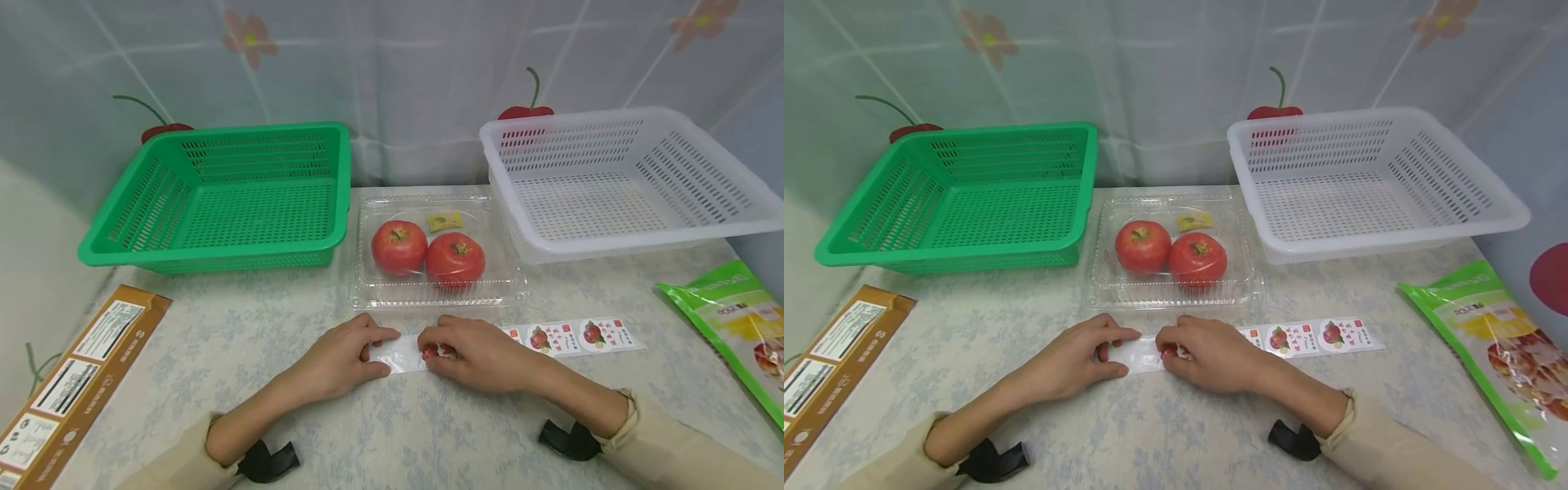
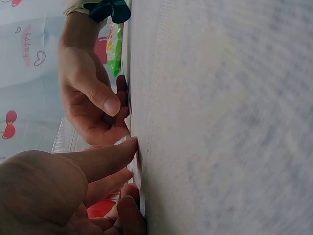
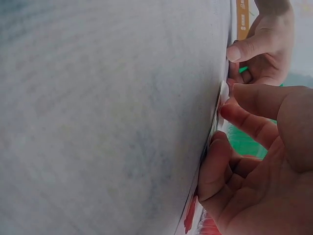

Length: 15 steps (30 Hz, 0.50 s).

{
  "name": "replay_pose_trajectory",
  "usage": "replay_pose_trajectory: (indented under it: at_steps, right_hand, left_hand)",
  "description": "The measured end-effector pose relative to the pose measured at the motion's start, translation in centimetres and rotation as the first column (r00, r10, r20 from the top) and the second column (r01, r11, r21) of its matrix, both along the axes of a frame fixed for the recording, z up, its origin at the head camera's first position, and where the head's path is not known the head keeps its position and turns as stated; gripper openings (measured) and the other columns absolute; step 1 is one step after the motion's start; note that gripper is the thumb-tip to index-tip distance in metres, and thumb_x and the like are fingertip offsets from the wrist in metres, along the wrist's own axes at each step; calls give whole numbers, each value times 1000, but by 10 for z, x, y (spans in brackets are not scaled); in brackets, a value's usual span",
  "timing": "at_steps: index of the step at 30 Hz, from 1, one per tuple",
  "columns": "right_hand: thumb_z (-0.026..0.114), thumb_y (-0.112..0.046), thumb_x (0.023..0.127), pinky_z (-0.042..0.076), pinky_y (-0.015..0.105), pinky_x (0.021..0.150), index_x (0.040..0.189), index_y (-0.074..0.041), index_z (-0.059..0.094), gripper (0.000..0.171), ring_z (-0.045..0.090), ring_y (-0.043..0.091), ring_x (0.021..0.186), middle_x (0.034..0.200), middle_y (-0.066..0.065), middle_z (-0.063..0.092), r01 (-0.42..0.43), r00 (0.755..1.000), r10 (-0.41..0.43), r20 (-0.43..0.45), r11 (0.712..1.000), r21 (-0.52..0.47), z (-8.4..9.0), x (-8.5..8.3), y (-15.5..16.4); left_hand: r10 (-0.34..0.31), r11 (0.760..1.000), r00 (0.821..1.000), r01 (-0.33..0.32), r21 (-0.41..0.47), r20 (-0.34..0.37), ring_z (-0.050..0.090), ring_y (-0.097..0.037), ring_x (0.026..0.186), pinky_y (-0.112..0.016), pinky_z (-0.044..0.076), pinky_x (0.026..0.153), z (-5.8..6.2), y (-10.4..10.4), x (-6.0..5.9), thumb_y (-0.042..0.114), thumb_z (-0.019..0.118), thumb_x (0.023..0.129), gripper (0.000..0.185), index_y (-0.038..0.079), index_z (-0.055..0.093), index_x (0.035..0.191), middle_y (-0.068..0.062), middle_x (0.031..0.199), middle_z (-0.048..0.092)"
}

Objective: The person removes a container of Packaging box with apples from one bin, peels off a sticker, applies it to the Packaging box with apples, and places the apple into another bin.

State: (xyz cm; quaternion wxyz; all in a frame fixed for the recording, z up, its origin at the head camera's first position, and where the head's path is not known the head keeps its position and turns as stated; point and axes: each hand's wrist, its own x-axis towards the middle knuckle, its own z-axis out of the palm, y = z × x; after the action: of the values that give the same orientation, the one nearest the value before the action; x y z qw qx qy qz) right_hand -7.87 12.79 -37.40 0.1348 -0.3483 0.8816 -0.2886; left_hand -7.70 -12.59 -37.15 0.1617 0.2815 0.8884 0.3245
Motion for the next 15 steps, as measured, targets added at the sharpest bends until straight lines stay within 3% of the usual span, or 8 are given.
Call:
replay_pose_trajectory:
  at_steps: [3,10,15]
  right_hand:
    - [70,-19,90,44,24,62,97,-25,65,12,49,5,72,82,-15,49,3,1000,-3,-7,1000,6,0,0,1]
    - [69,-22,92,42,23,58,124,-21,68,32,46,2,69,83,-16,49,-4,1000,4,3,1000,19,0,0,2]
    - [71,-17,91,44,23,61,116,-19,73,25,48,3,71,84,-17,53,14,1000,-14,16,1000,-19,-2,0,2]
  left_hand:
    - [-1,1000,1000,1,4,-3,46,-4,70,-25,43,64,0,0,0,15,79,85,42,11,67,125,5,92,51]
    - [-2,1000,1000,2,2,0,47,-4,71,-25,43,65,-1,0,0,15,79,85,42,11,67,126,5,94,52]
    - [-1,1000,1000,1,2,2,47,-4,71,-25,43,65,-1,0,0,15,79,85,42,11,67,125,5,94,52]
